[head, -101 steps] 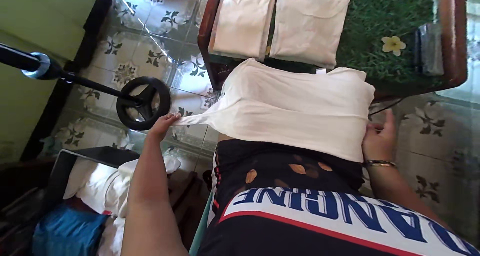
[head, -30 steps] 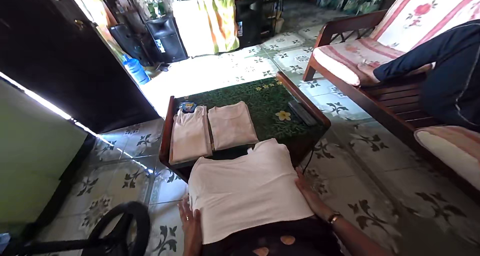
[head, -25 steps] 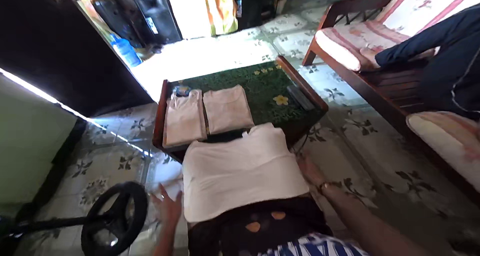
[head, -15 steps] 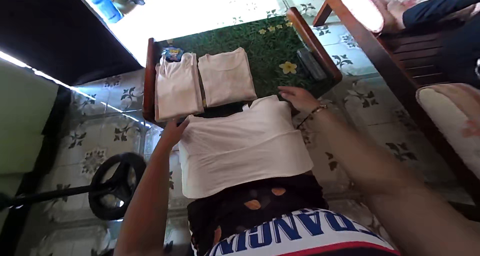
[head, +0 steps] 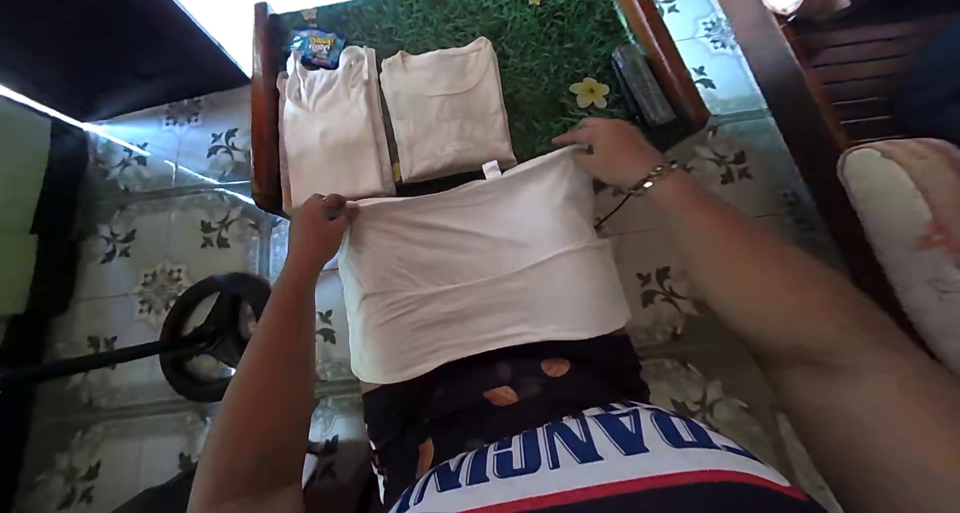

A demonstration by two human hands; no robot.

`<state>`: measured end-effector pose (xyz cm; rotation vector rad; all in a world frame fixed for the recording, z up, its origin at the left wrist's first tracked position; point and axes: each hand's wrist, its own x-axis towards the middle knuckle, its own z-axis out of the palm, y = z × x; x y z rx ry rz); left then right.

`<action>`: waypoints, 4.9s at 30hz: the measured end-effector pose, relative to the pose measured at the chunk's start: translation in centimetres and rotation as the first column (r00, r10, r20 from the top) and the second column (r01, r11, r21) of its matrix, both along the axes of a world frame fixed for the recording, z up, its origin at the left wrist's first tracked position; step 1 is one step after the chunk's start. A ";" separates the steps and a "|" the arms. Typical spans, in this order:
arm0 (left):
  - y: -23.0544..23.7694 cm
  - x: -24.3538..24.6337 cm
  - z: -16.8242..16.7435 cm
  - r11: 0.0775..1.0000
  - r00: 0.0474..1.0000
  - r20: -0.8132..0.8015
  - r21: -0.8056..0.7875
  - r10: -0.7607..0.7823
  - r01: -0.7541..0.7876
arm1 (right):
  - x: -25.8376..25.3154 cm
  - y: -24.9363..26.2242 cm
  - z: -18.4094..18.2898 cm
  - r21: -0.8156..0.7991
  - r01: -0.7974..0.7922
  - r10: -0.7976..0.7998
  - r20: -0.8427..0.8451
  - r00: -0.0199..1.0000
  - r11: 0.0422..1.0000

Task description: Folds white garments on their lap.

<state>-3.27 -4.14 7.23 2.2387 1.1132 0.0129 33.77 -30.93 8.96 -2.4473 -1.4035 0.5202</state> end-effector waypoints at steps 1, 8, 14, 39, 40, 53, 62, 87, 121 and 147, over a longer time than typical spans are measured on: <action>-1.0 -0.6 0.3 0.997 0.995 0.057 -0.011 0.079 -0.078 | -0.6 -0.9 0.4 0.074 0.011 -0.015 0.044 0.999 0.997; -7.7 -4.9 -0.6 0.871 0.675 0.577 -0.441 0.460 -0.217 | -5.9 -7.6 1.6 0.370 0.288 -0.196 -0.267 0.944 0.883; -10.8 -8.3 -2.6 0.931 0.659 0.672 -0.344 0.338 -0.126 | -8.1 -12.5 -1.5 0.458 0.466 -0.145 -0.578 0.803 0.757; -14.1 -12.1 -5.2 0.997 0.805 0.590 0.072 -0.070 0.034 | -9.9 -12.5 -3.2 0.029 0.715 -0.356 -0.853 0.382 0.698; -14.2 -12.0 -5.2 0.996 0.808 0.585 0.081 -0.072 0.031 | -9.7 -12.2 -3.3 0.038 0.726 -0.353 -0.855 0.379 0.686; -14.5 -12.8 -5.9 0.994 0.804 0.591 0.106 -0.067 0.005 | -9.6 -11.9 -5.2 0.204 0.746 -0.200 -0.889 0.413 0.634; -13.4 -11.4 -5.1 0.775 0.530 0.596 -0.595 0.604 -0.213 | -10.2 -11.6 -4.9 0.202 0.732 -0.259 -0.847 0.465 0.651; -1.8 -21.6 -14.0 0.366 0.179 0.325 -0.883 0.929 -0.295 | -11.0 -11.8 -4.7 0.240 0.702 -0.334 -0.747 0.574 0.670; -3.5 -16.5 -15.9 0.595 0.727 -0.107 -0.501 0.679 -0.629 | -10.4 -13.1 -4.9 0.239 0.688 -0.324 -0.747 0.581 0.685; -6.0 -11.5 -4.8 0.668 0.503 0.469 -0.655 0.726 -0.354 | -8.2 -12.8 -6.0 0.406 0.710 -0.040 -0.853 0.520 0.576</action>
